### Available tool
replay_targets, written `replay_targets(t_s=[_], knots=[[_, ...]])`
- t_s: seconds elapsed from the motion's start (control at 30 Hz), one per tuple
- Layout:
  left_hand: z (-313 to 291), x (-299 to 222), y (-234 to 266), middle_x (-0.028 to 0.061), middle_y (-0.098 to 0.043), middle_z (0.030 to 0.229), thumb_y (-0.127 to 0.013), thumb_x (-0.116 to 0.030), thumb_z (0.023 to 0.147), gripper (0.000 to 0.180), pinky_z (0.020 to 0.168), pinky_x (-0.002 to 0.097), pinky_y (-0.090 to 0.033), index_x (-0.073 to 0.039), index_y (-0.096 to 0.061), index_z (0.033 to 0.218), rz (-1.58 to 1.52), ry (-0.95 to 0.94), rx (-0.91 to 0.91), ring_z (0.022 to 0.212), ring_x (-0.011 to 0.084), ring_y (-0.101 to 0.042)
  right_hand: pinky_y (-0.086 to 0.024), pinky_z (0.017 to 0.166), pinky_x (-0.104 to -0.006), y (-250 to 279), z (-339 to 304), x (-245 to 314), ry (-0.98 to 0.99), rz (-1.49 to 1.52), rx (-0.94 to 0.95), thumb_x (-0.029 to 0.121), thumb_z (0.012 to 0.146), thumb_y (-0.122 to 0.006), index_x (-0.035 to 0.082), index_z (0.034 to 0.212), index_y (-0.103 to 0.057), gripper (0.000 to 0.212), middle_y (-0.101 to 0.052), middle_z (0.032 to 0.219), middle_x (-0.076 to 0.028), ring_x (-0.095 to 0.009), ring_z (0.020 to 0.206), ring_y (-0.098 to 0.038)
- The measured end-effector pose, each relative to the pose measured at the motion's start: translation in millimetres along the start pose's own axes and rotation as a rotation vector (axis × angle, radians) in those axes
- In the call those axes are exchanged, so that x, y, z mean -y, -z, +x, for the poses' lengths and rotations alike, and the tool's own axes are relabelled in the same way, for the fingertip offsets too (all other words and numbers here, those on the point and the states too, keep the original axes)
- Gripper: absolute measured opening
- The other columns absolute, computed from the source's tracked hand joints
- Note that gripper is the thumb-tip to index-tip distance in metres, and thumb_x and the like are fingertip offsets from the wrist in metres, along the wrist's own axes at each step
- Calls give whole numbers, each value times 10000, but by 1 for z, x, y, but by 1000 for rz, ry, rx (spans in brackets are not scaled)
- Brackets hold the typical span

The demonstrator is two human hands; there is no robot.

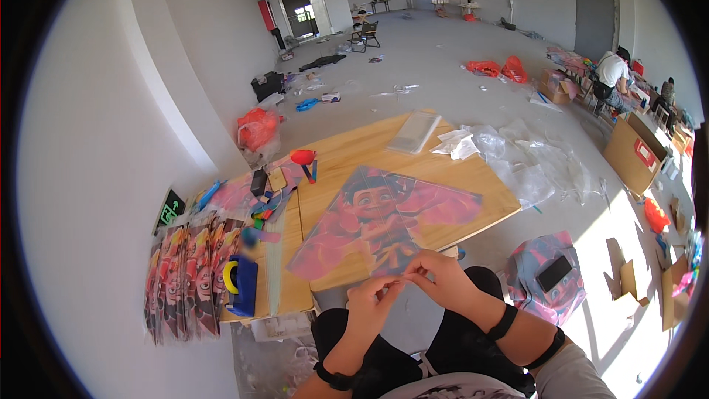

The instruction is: Assembling a decorative kite by attaching supporting sticks and securing them with adhesive tape.

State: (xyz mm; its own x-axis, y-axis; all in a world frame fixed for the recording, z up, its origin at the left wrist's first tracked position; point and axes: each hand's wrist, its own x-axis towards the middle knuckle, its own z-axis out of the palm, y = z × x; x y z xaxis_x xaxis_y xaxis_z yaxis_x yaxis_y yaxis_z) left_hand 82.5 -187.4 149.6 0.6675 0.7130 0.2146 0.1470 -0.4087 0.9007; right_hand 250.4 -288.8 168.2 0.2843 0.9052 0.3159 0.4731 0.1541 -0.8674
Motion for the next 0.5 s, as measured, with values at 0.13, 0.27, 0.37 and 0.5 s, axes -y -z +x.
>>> replay_targets(t_s=[0.13,0.27,0.37,0.5], knots=[[16,3,-21,20,-727,790,-789,-130,863,368,562,221,-417,-52,-707,1214,113,-65,-46,572,68,-517,-530,709,-381,9,-6,4,361,-313,-249,39,862,-719,51,929,-647,100,-630,884,-117,-335,825,-639],[42,14,-45,-5,-705,795,-786,-157,892,347,543,195,-357,-49,-658,1196,-332,-4,12,559,33,-446,-553,730,-335,31,1,-3,181,-314,-239,-2,877,-726,19,948,-644,111,-640,905,-99,-266,855,-665],[64,35,-64,-25,-641,748,-770,-152,913,282,535,188,-329,-65,-634,1145,-297,-48,70,560,21,-418,-546,710,-337,40,13,-17,109,-265,-336,-8,874,-725,12,963,-643,123,-633,898,-96,-260,848,-663],[94,36,-93,-56,-548,705,-738,-145,948,190,535,188,-322,-73,-633,1089,-589,256,162,602,17,-444,-542,704,-348,57,35,-38,30,-231,-393,7,873,-721,18,953,-645,112,-635,912,-104,-278,808,-662]])
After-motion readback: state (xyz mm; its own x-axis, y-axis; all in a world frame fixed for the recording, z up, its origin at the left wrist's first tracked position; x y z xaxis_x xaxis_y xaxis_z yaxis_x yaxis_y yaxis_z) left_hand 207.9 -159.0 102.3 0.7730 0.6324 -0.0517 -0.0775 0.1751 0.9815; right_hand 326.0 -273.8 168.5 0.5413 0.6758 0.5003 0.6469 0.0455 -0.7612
